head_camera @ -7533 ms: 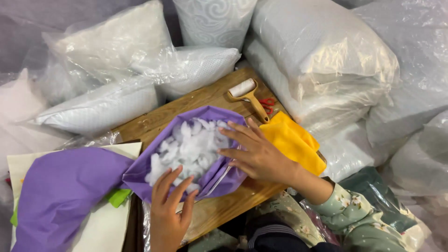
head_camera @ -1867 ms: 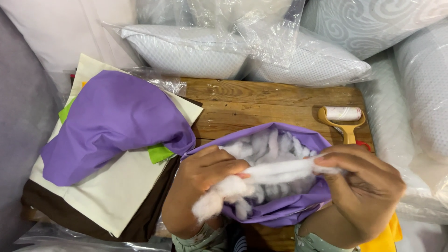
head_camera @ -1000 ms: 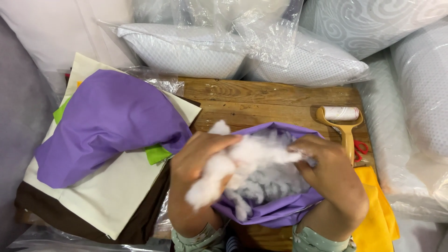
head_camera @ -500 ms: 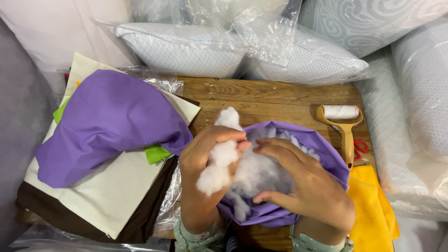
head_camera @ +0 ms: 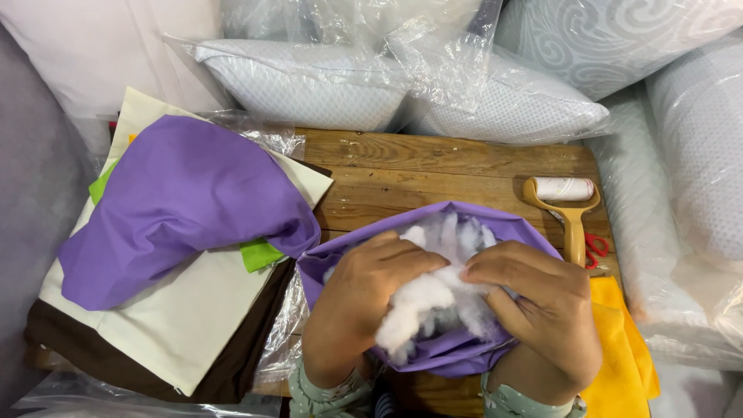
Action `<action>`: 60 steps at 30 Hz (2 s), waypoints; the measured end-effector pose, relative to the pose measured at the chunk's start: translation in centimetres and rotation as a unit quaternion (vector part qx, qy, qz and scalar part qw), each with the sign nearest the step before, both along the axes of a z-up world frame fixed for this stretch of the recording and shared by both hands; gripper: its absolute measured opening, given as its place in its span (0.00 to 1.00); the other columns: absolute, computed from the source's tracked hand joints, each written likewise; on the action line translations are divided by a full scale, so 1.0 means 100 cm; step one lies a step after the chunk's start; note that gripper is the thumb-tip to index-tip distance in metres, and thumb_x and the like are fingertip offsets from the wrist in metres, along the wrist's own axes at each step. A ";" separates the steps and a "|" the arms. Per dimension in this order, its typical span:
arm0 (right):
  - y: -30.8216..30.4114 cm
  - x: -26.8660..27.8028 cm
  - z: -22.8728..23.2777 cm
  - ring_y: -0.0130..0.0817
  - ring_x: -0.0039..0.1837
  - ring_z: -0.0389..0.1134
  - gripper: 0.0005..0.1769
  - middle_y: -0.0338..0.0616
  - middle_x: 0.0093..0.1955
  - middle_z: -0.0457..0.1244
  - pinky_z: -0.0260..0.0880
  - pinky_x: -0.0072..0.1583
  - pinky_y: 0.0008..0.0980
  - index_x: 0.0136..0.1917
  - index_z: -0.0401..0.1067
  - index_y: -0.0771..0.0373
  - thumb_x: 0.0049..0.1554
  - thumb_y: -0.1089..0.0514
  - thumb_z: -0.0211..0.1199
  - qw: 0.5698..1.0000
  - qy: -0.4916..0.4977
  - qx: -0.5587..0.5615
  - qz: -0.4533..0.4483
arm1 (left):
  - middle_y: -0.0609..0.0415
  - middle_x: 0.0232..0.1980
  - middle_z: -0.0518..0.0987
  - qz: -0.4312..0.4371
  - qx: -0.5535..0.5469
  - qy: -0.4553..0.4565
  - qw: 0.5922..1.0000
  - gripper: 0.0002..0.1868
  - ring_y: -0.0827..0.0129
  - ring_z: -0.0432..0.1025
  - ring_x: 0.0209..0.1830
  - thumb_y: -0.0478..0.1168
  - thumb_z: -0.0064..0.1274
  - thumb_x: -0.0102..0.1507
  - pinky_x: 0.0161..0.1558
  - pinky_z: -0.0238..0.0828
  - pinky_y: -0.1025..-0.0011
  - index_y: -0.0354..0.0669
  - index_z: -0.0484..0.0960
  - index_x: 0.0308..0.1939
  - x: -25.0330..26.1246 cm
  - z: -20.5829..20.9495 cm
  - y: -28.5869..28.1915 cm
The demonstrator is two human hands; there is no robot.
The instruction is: Manually stuffing a purple pillowcase with white fiberfill material at a workshop station.
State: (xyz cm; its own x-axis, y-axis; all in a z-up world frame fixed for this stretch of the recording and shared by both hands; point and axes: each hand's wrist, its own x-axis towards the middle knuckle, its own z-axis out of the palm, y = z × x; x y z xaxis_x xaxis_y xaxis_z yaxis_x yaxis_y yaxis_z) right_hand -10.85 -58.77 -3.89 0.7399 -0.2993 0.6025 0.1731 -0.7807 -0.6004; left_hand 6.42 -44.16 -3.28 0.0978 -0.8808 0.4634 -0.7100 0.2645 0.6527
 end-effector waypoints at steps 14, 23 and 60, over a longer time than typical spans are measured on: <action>-0.022 -0.032 -0.002 0.35 0.46 0.74 0.04 0.47 0.43 0.71 0.74 0.51 0.26 0.43 0.78 0.68 0.57 0.69 0.62 0.999 0.008 -0.018 -0.047 | 0.47 0.51 0.86 0.116 -0.097 -0.028 0.988 0.13 0.58 0.82 0.46 0.42 0.50 0.67 0.51 0.69 0.60 0.37 0.83 0.49 0.011 0.015 0.033; -0.010 -0.011 -0.003 0.36 0.51 0.73 0.03 0.47 0.47 0.70 0.70 0.59 0.31 0.44 0.76 0.66 0.57 0.70 0.67 0.987 0.068 -0.028 -0.142 | 0.55 0.28 0.76 0.300 -0.189 0.000 0.935 0.05 0.67 0.59 0.24 0.28 0.49 0.61 0.35 0.57 0.68 0.36 0.81 0.33 0.006 0.016 0.038; -0.009 -0.025 0.002 0.38 0.45 0.71 0.02 0.59 0.45 0.68 0.73 0.48 0.26 0.46 0.76 0.76 0.58 0.76 0.67 0.990 -0.015 0.022 -0.137 | 0.50 0.38 0.82 0.211 -0.172 -0.013 0.962 0.10 0.64 0.75 0.34 0.40 0.58 0.65 0.42 0.67 0.63 0.35 0.80 0.42 0.015 -0.001 0.045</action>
